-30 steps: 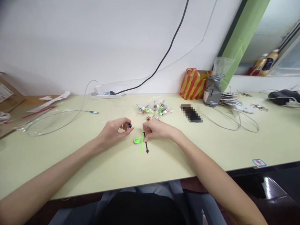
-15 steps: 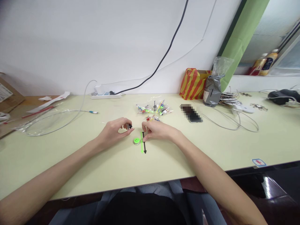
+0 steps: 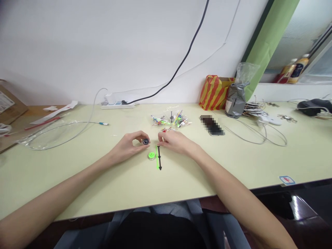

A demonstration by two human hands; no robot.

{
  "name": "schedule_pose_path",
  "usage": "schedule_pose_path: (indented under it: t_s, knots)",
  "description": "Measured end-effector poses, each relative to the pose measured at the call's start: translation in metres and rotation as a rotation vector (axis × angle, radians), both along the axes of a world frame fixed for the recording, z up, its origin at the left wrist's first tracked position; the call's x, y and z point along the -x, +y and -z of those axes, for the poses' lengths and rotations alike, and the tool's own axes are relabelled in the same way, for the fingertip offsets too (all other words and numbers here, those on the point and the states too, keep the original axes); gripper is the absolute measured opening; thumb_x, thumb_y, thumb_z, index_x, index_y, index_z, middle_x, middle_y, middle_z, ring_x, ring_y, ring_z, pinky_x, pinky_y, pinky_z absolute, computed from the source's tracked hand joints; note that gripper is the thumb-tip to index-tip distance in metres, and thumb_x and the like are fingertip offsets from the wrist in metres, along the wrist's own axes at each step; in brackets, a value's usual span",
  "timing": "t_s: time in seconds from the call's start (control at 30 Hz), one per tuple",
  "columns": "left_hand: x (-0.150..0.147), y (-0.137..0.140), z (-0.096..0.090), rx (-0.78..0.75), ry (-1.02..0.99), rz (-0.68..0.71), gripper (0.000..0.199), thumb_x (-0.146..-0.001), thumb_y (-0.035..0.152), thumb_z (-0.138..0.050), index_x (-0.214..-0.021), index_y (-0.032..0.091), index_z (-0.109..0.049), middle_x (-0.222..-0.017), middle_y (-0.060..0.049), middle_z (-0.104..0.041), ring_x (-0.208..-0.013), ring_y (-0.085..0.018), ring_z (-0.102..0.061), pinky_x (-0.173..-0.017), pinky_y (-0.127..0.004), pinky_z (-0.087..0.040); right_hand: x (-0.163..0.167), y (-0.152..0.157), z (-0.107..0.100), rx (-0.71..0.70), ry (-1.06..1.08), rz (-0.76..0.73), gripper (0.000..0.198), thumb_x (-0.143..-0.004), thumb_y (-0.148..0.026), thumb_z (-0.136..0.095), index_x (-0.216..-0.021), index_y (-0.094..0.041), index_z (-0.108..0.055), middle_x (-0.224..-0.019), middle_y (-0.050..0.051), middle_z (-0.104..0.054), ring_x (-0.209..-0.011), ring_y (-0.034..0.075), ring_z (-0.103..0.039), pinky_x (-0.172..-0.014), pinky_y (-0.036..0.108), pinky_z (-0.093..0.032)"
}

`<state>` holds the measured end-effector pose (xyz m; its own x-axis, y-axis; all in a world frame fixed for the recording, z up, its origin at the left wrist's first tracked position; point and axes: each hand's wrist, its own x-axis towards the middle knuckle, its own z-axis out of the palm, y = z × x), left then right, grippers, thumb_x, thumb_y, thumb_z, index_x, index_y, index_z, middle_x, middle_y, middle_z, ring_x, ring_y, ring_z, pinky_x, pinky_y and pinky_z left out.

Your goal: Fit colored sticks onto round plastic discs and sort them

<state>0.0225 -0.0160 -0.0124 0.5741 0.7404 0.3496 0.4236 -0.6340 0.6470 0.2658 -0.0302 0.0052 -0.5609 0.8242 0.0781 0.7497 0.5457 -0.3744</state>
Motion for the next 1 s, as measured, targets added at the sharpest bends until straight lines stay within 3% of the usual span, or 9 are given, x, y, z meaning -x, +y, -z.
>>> schedule_pose_path:
  t_s: [0.2, 0.43, 0.7, 1.0]
  knots:
    - [0.0001, 0.0013, 0.0023, -0.043, 0.109, 0.088, 0.018, -0.089, 0.034, -0.068, -0.104, 0.025, -0.074, -0.106, -0.005, -0.068, -0.101, -0.021, -0.064, -0.094, -0.038, -0.052, 0.0015, 0.0008, -0.0003, -0.026, -0.06, 0.043, 0.016, -0.1, -0.029, -0.051, -0.1, -0.018, -0.063, -0.092, 0.007, -0.069, -0.074, 0.016, -0.056, -0.064, 0.026, -0.031]
    - [0.0024, 0.0041, 0.0016, 0.019, 0.149, 0.112, 0.026, -0.09, 0.038, -0.067, -0.113, 0.027, -0.075, -0.104, -0.006, -0.07, -0.101, -0.024, -0.064, -0.094, -0.04, -0.051, -0.0003, 0.0016, 0.0009, -0.06, -0.061, 0.072, 0.016, -0.101, -0.028, -0.05, -0.099, -0.019, -0.064, -0.092, 0.007, -0.07, -0.074, 0.017, -0.058, -0.064, 0.026, -0.031]
    - [0.0012, 0.0021, 0.0012, 0.052, 0.091, 0.15, 0.022, -0.091, 0.036, -0.068, -0.109, 0.025, -0.075, -0.107, -0.007, -0.072, -0.101, -0.022, -0.067, -0.094, -0.038, -0.053, -0.0015, 0.0035, 0.0025, -0.067, -0.058, 0.072, 0.018, -0.101, -0.026, -0.049, -0.1, -0.019, -0.065, -0.094, 0.008, -0.071, -0.075, 0.017, -0.058, -0.066, 0.026, -0.032]
    - [0.0023, 0.0039, 0.0025, -0.016, 0.113, 0.124, 0.026, -0.087, 0.034, -0.071, -0.112, 0.026, -0.072, -0.1, -0.005, -0.069, -0.099, -0.022, -0.065, -0.093, -0.04, -0.053, -0.0018, 0.0046, 0.0029, -0.073, -0.068, 0.078, 0.019, -0.101, -0.026, -0.048, -0.099, -0.019, -0.066, -0.095, 0.008, -0.071, -0.076, 0.017, -0.058, -0.065, 0.027, -0.031]
